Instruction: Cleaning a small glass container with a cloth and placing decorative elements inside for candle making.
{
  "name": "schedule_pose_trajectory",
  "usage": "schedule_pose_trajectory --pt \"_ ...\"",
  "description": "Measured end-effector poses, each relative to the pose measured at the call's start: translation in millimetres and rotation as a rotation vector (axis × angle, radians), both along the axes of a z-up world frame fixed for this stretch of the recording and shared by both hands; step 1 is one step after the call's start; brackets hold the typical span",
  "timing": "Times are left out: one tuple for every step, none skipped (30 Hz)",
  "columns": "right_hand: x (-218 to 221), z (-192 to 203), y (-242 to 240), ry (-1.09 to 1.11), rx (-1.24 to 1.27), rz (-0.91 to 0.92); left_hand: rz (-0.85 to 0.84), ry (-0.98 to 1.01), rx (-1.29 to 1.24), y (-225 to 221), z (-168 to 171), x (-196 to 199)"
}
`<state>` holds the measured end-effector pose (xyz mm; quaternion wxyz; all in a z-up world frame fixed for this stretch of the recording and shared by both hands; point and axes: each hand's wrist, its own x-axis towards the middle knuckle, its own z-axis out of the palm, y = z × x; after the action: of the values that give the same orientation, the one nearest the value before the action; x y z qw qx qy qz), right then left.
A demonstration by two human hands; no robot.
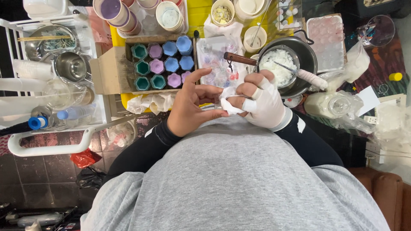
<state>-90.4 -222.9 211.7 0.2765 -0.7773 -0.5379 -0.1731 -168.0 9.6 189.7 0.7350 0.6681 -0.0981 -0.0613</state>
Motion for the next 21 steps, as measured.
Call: schedule_pose_trajectory --pt "-1 0 -2 -0.001 0.001 0.0 0.0 -0.001 0.001 1 1 1" --pt "-1 -1 -3 -0.069 -0.028 -0.016 -0.007 0.021 -0.008 1 1 1" --pt "-3 -1 -5 -0.133 -0.058 -0.032 -0.015 0.047 -0.017 2 1 0" --pt "-5 -1 -5 -0.13 -0.058 -0.032 -0.014 0.05 -0.017 2 2 0" --pt "-6 -1 -5 -0.145 -0.068 -0.041 -0.033 0.081 -0.037 3 3 1" --pt "-7 -1 -5 -0.16 -0.078 -0.051 -0.052 0.112 -0.056 3 3 2" --pt "-7 -4 -5 -0.16 -0.078 -0.052 -0.053 0.112 -0.056 3 2 2" --pt "-7 -7 -5 -0.125 -0.082 -0.031 -0.051 0.134 -0.051 3 1 2" --pt "-7 -11 -6 -0.092 -0.087 -0.011 -0.051 0.154 -0.046 3 -1 2" --pt "-8 -14 -6 -0.093 -0.086 -0.014 -0.054 0.153 -0.046 3 -5 1" --pt "-8 -17 -6 -0.067 -0.072 -0.002 -0.064 0.178 -0.078 2 -9 0" --pt "-8 -20 -7 -0.042 -0.058 0.01 -0.075 0.203 -0.111 1 -13 -1" --pt "-9 -19 -6 -0.043 -0.058 0.007 -0.079 0.202 -0.111 1 -13 -1" --pt "-9 -18 -4 0.011 -0.076 0.019 -0.077 0.189 -0.097 1 -14 -1" --pt "-10 -17 -3 0.068 -0.094 0.032 -0.074 0.178 -0.083 1 -14 -1" --pt "-9 -16 -2 0.069 -0.094 0.029 -0.077 0.179 -0.083 1 -11 0" --pt "-9 -16 -1 0.152 -0.078 0.037 -0.092 0.179 -0.006 1 -8 0" --pt "-9 -16 0 0.235 -0.061 0.044 -0.106 0.179 0.07 2 -4 0" --pt "-9 -17 0 0.232 -0.061 0.042 -0.109 0.176 0.07 2 -2 2" --pt "-9 -18 -1 0.368 -0.05 0.054 -0.126 0.159 0.082 3 0 3" --pt "-10 -19 -2 0.506 -0.038 0.067 -0.143 0.144 0.095 3 2 4"
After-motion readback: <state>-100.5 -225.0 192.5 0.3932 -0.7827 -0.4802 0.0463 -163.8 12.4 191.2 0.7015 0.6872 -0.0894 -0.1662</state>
